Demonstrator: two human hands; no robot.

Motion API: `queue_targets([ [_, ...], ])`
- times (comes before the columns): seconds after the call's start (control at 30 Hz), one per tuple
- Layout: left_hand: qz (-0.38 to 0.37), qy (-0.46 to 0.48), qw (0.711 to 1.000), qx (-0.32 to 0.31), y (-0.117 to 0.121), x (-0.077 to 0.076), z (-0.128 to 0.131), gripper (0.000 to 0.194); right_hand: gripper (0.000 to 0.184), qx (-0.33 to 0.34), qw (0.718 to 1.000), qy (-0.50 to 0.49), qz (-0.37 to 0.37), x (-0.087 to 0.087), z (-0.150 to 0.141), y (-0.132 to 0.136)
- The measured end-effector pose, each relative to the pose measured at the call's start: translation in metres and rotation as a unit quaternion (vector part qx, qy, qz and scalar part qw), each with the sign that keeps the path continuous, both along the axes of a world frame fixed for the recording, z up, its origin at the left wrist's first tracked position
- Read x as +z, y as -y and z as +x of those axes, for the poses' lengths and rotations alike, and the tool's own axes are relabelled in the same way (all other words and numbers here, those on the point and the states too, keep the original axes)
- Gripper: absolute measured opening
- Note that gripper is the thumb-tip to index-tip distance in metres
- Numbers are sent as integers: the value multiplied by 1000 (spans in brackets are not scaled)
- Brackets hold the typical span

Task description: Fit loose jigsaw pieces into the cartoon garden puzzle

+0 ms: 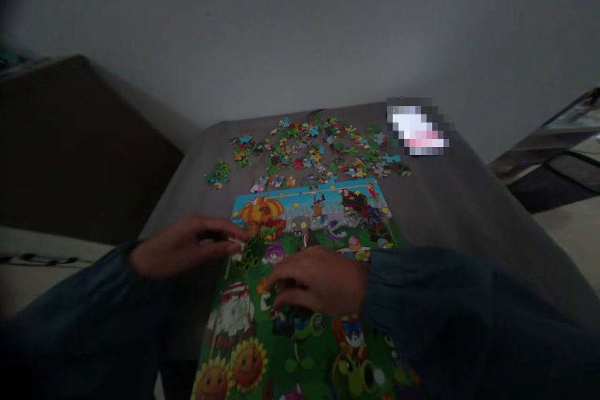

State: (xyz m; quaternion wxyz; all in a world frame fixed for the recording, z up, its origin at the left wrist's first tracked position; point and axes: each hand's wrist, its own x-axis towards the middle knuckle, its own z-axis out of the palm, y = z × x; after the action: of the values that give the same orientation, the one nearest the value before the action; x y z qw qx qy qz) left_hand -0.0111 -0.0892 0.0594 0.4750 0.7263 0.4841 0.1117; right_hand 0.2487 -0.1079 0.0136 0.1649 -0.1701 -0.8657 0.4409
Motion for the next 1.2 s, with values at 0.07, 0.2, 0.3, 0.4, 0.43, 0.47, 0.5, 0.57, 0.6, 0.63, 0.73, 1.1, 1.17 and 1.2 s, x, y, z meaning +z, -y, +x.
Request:
queue_targets([
  [0.07, 27, -23, 999, -3, 32, 3, -3, 21, 21, 5, 1000, -13, 15, -1, 1, 1],
  [0.2, 79, -62, 995, -6, 78, 2, -5, 26, 21, 1, 1000, -12, 24, -4, 2, 5],
  [0.3, 64, -76, 995, 26, 89, -2, -4, 29, 21, -1, 1000, -5, 26, -4, 3, 5],
  [0.4, 45, -77, 994, 63, 91, -7, -3, 27, 22, 3, 999, 3, 33, -3, 3, 5],
  [0.43, 44, -79, 994, 69, 90, -8, -3, 27, 22, 5, 999, 7, 34, -3, 3, 5],
  [0.47, 45, -84, 993, 71, 90, -8, -3, 26, 23, 8, 999, 10, 35, -2, 3, 5],
  [0.5, 48, -90, 992, 68, 89, -7, -3, 25, 23, 10, 999, 12, 35, -1, 3, 4],
  [0.57, 62, -105, 991, 53, 88, -6, -3, 24, 24, 12, 999, 15, 33, 0, 3, 4],
  [0.6, 72, -112, 990, 42, 88, -5, -2, 23, 24, 12, 999, 16, 32, 0, 3, 4],
  [0.63, 85, -117, 989, 30, 87, -4, -2, 23, 24, 13, 999, 18, 32, 1, 3, 4],
  [0.73, 116, -126, 985, 5, 87, -3, -3, 24, 25, 13, 999, 28, 31, 3, 3, 4],
  [1.1, 171, -169, 970, -32, 92, -8, -3, 26, 23, 13, 999, 31, 30, 4, 4, 4],
  [1.17, 213, -196, 957, -31, 97, -7, -5, 29, 22, 11, 999, 30, 32, 4, 4, 3],
  [1.2, 239, -210, 947, -28, 100, -7, -6, 31, 22, 11, 999, 31, 32, 4, 4, 3],
])
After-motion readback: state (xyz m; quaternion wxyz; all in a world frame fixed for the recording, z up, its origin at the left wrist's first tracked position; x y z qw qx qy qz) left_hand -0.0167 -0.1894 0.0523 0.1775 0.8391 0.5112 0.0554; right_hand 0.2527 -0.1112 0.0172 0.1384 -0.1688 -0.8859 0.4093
